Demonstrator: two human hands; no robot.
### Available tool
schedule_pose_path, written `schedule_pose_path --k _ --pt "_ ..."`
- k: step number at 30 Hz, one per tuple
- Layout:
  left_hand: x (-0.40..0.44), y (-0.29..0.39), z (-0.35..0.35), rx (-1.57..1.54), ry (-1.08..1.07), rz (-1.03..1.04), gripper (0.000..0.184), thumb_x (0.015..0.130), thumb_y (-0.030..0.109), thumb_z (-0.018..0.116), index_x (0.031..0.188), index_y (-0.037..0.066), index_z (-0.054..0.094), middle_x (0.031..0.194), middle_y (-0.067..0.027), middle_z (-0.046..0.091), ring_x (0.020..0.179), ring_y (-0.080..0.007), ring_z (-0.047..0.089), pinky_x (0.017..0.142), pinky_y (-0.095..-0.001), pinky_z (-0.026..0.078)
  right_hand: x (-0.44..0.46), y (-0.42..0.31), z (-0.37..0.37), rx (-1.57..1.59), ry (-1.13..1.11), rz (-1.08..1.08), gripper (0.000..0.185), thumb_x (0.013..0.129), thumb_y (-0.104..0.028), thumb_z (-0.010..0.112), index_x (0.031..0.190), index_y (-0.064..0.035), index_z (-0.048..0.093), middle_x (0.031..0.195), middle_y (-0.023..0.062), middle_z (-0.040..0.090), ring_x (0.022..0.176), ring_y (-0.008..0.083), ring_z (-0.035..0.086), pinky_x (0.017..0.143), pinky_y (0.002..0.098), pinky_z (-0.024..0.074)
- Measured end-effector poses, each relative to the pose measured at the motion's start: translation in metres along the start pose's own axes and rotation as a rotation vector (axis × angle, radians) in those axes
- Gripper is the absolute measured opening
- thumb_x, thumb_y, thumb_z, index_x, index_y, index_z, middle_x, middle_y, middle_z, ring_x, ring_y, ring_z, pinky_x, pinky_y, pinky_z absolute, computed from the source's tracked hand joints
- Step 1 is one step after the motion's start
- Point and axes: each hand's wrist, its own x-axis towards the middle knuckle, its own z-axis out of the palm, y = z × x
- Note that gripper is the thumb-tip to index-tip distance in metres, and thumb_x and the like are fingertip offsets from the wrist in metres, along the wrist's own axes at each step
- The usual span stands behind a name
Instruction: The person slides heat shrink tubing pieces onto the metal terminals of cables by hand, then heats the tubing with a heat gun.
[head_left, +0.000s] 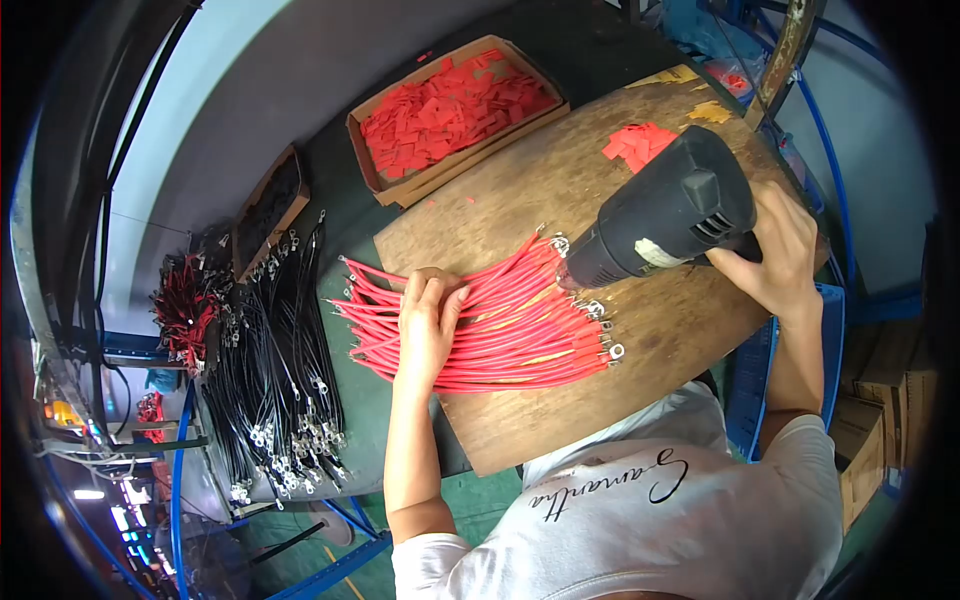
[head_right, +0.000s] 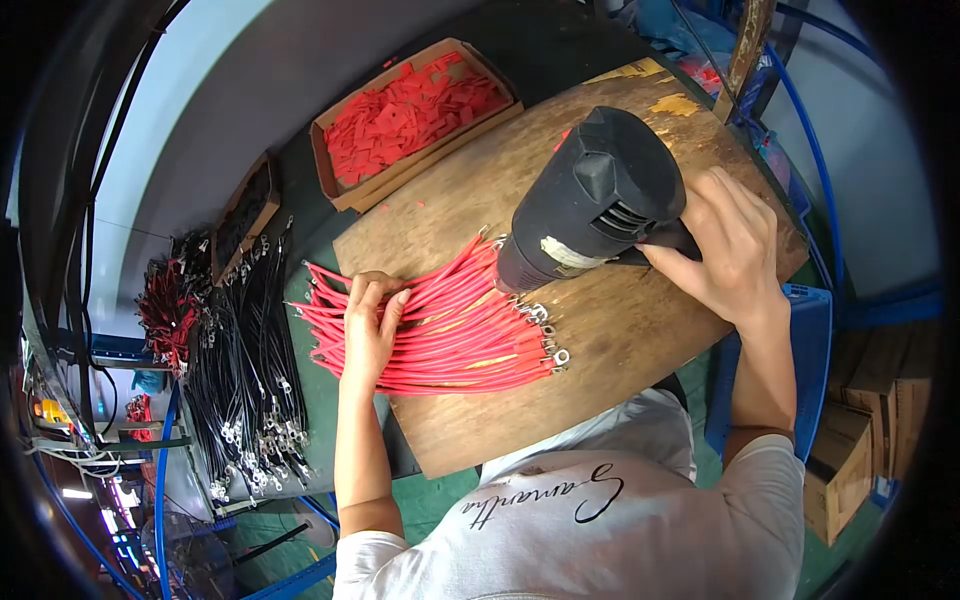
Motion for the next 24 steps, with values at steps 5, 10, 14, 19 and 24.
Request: schedule_pose_path --k 5,10,14,19,24 --pt "-0.002 0.001 -0.006 -0.031 -0.008 -0.044 0.014 0.082 0.006 0.065 0.092 -0.003 0.060 0.097 -0.0118 0.054 0.087 -0.0252 0.058 0.077 -0.0326 0.047 0.000 -0.001 -0.003 0.009 -0.029 0.009 0.052 0.054 -0.009 0.077 0.099 0.0023 0.053 0.090 0.0167 0.059 0.073 0.0335 0.059 0.060 0.0385 0.0462" --pt "0.004 0.010 -0.002 0.031 -0.120 0.041 0.035 0.076 0.017 0.072 0.104 0.001 0.059 0.109 -0.0132 0.054 0.096 -0.0290 0.056 0.082 -0.0358 0.046 0.002 -0.001 -0.004 -0.008 -0.007 -0.009 0.052 0.054 -0.009 0.076 0.099 0.0030 0.053 0.090 0.0168 0.059 0.073 0.0336 0.059 0.060 0.0386 0.0462" --pt "0.005 0.017 0.009 0.306 -0.253 0.121 0.056 0.074 0.037 0.071 0.117 0.006 0.056 0.116 -0.0114 0.053 0.107 -0.0312 0.051 0.092 -0.0402 0.039 0.004 -0.002 -0.007 -0.019 0.007 -0.010 0.053 0.054 -0.009 0.076 0.100 0.0034 0.052 0.091 0.0176 0.059 0.074 0.0341 0.059 0.061 0.0390 0.0467" --pt "0.008 0.012 0.000 0.211 -0.348 0.137 0.056 0.076 0.041 0.067 0.118 0.007 0.056 0.116 -0.0103 0.054 0.107 -0.0299 0.051 0.092 -0.0418 0.038 0.000 -0.001 -0.013 -0.009 -0.010 0.022 0.053 0.054 -0.008 0.076 0.100 0.0033 0.052 0.092 0.0183 0.059 0.076 0.0351 0.059 0.063 0.0397 0.0475" --pt "0.009 0.008 0.007 0.328 -0.272 0.186 0.043 0.079 0.032 0.066 0.111 0.004 0.059 0.109 -0.0102 0.058 0.100 -0.0295 0.054 0.084 -0.0408 0.043 -0.003 0.000 -0.015 -0.041 -0.021 0.029 0.053 0.053 -0.007 0.076 0.100 0.0032 0.052 0.093 0.0185 0.059 0.076 0.0356 0.059 0.063 0.0398 0.0477"
